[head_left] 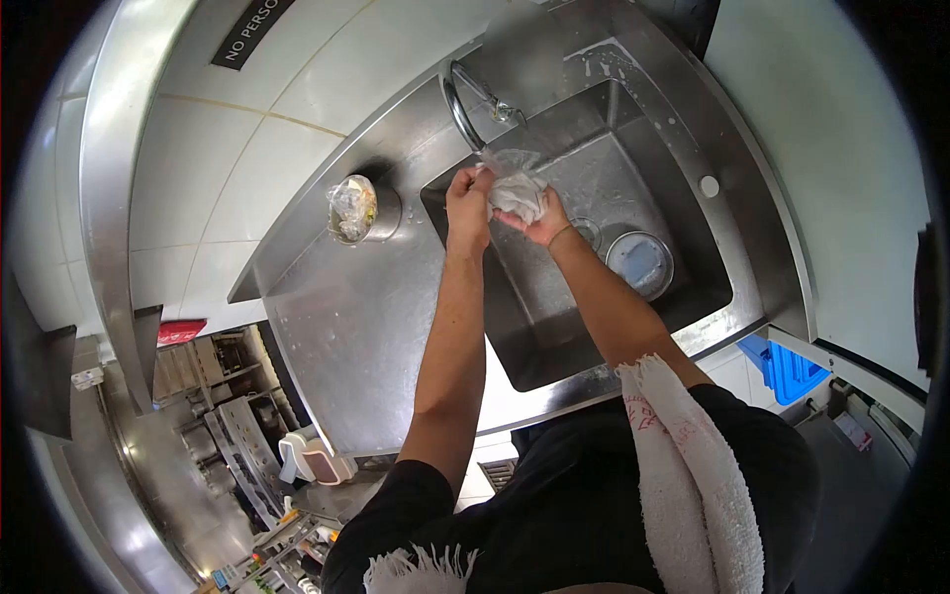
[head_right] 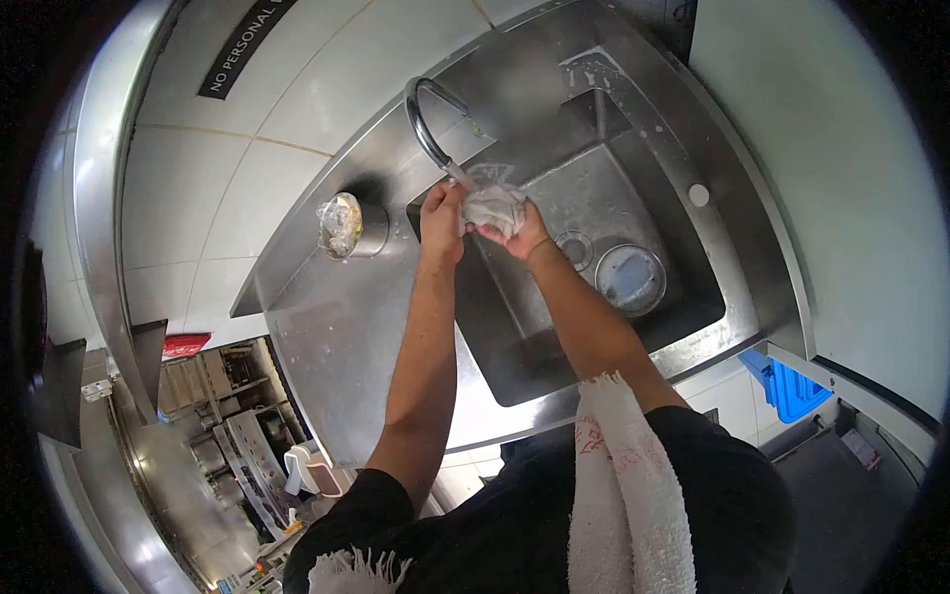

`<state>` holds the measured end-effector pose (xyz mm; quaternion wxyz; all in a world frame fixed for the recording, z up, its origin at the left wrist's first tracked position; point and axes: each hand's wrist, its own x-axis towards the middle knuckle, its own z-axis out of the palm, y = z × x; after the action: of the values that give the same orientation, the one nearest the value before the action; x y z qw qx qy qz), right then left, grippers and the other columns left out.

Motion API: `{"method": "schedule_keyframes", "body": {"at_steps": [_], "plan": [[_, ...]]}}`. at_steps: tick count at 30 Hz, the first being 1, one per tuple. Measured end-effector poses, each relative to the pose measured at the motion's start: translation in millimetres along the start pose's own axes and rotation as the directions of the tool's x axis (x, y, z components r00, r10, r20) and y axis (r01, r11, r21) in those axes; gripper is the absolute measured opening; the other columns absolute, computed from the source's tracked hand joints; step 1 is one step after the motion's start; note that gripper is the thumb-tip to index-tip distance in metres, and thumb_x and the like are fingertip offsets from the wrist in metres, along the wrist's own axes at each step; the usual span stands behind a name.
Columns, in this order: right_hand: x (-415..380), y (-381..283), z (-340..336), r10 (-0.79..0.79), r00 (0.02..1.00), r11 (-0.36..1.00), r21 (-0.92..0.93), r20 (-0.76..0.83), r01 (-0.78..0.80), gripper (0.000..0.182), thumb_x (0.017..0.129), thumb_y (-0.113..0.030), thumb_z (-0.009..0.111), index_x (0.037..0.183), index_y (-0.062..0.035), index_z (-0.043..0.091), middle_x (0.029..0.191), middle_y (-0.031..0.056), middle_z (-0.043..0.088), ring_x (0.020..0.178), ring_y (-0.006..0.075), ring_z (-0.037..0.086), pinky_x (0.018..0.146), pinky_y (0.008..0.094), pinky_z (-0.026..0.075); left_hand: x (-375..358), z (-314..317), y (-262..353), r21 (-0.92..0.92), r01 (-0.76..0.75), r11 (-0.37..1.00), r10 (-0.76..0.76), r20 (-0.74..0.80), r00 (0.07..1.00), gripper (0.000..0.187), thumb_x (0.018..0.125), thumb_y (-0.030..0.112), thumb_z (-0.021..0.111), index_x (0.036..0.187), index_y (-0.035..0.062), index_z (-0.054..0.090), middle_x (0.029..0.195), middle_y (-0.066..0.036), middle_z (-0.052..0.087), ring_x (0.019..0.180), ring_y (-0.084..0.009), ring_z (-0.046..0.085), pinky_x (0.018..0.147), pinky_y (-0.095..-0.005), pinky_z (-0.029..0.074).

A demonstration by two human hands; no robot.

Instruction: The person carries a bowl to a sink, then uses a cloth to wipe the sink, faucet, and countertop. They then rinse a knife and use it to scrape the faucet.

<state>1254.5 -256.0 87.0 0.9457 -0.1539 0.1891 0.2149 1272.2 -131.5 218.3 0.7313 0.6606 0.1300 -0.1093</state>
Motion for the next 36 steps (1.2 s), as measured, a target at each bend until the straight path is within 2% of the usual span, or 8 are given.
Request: {"method": "schedule_keyframes", "body": {"at_steps": [6, 9, 10, 16, 25, 30, 34, 36], "plan": [[-6.6, 3.0, 60.5, -0.468, 0.881, 0.789, -0.482, -0.070, 0.381, 0.025, 0.096, -0.022, 0.067, 0.113, -0.0034, 0.073, 0.115, 0.0093, 0.074, 0.103, 0.0300, 0.071, 0.091, 0.0403, 0.055, 13.1, -7.5, -56.0, -0.021, 0.143, 0.990, -0.144, -0.134, 0.980, 0.035, 0.104, 0.046, 0.060, 0.118, 0.0142, 0.063, 0.105, 0.000, 0.068, 0.093, -0.0157, 0.066, 0.074, -0.0370, 0.053], [-22.5, 14.7, 76.3, -0.739, 0.572, -0.052, -0.877, 0.356, 0.478, 0.027, 0.096, -0.024, 0.067, 0.112, -0.0024, 0.073, 0.109, 0.0136, 0.075, 0.098, 0.0339, 0.071, 0.091, 0.0405, 0.054, 31.4, 1.4, -96.9, -0.515, -0.081, 0.854, 0.038, -0.093, 0.995, 0.027, 0.107, 0.033, 0.056, 0.112, 0.0085, 0.066, 0.103, -0.004, 0.069, 0.094, -0.0167, 0.067, 0.076, -0.0334, 0.056], [-29.4, 20.9, 83.9, -0.758, 0.630, 0.074, -0.938, 0.168, 0.339, 0.031, 0.092, -0.024, 0.075, 0.112, -0.0018, 0.072, 0.103, 0.0126, 0.073, 0.103, 0.0279, 0.068, 0.095, 0.0353, 0.051, 33.0, -8.6, -105.6, -0.164, -0.109, 0.980, 0.098, -0.070, 0.993, 0.028, 0.109, 0.028, 0.051, 0.118, 0.0062, 0.066, 0.114, -0.007, 0.070, 0.106, -0.0215, 0.067, 0.089, -0.0364, 0.056], [-6.1, 6.5, 60.0, -0.624, 0.781, 0.289, -0.922, 0.023, 0.258, 0.032, 0.101, -0.034, 0.061, 0.101, -0.0040, 0.074, 0.097, 0.0162, 0.076, 0.090, 0.0308, 0.071, 0.088, 0.0399, 0.054, 11.2, 6.9, -87.4, -0.122, 0.126, 0.984, -0.139, -0.100, 0.985, 0.044, 0.107, 0.041, 0.055, 0.121, 0.0020, 0.069, 0.112, -0.011, 0.071, 0.100, -0.0196, 0.068, 0.085, -0.0348, 0.054], [7.2, -83.1, 38.1, -0.432, 0.884, -0.466, -0.883, 0.177, -0.050, 0.048, 0.103, -0.045, 0.056, 0.092, -0.0018, 0.072, 0.093, 0.0227, 0.073, 0.092, 0.0421, 0.069, 0.081, 0.0503, 0.052, -7.1, -41.5, -89.1, -0.052, 0.002, 0.999, -0.009, -0.135, 0.991, 0.030, 0.102, 0.038, 0.068, 0.092, 0.0099, 0.067, 0.080, -0.003, 0.068, 0.074, -0.0138, 0.064, 0.055, -0.0302, 0.048], [6.5, -66.0, 72.6, -0.299, 0.883, -0.410, -0.884, 0.361, 0.222, 0.037, 0.096, -0.040, 0.062, 0.095, -0.0040, 0.070, 0.093, 0.0218, 0.071, 0.093, 0.0425, 0.069, 0.083, 0.0516, 0.054, -7.2, -54.8, -114.8, -0.044, 0.407, 0.912, -0.409, -0.148, 0.900, 0.030, 0.098, 0.030, 0.073, 0.121, 0.0123, 0.063, 0.111, -0.005, 0.070, 0.097, -0.0168, 0.070, 0.076, -0.0339, 0.060], [-2.2, -36.8, 97.2, -0.163, 0.940, -0.328, -0.915, 0.300, 0.235, 0.027, 0.092, -0.031, 0.066, 0.098, -0.0049, 0.068, 0.097, 0.0209, 0.071, 0.096, 0.0417, 0.069, 0.085, 0.0496, 0.055, 4.2, -51.6, -151.2, 0.254, -0.134, 0.958, 0.172, -0.135, 0.976, 0.046, 0.091, 0.022, 0.076, 0.130, 0.0049, 0.061, 0.118, -0.010, 0.071, 0.112, -0.0233, 0.067, 0.094, -0.0416, 0.056], [-8.5, -29.6, 102.5, -0.188, 0.915, -0.334, -0.899, 0.357, 0.282, 0.022, 0.090, -0.024, 0.067, 0.099, -0.0046, 0.068, 0.100, 0.0216, 0.071, 0.099, 0.0411, 0.069, 0.086, 0.0494, 0.055, -8.3, -15.7, -117.2, 0.504, -0.482, 0.716, 0.560, -0.003, 0.829, 0.052, 0.088, 0.021, 0.079, 0.132, 0.0032, 0.060, 0.119, -0.011, 0.070, 0.114, -0.0225, 0.065, 0.096, -0.0395, 0.054]]}}
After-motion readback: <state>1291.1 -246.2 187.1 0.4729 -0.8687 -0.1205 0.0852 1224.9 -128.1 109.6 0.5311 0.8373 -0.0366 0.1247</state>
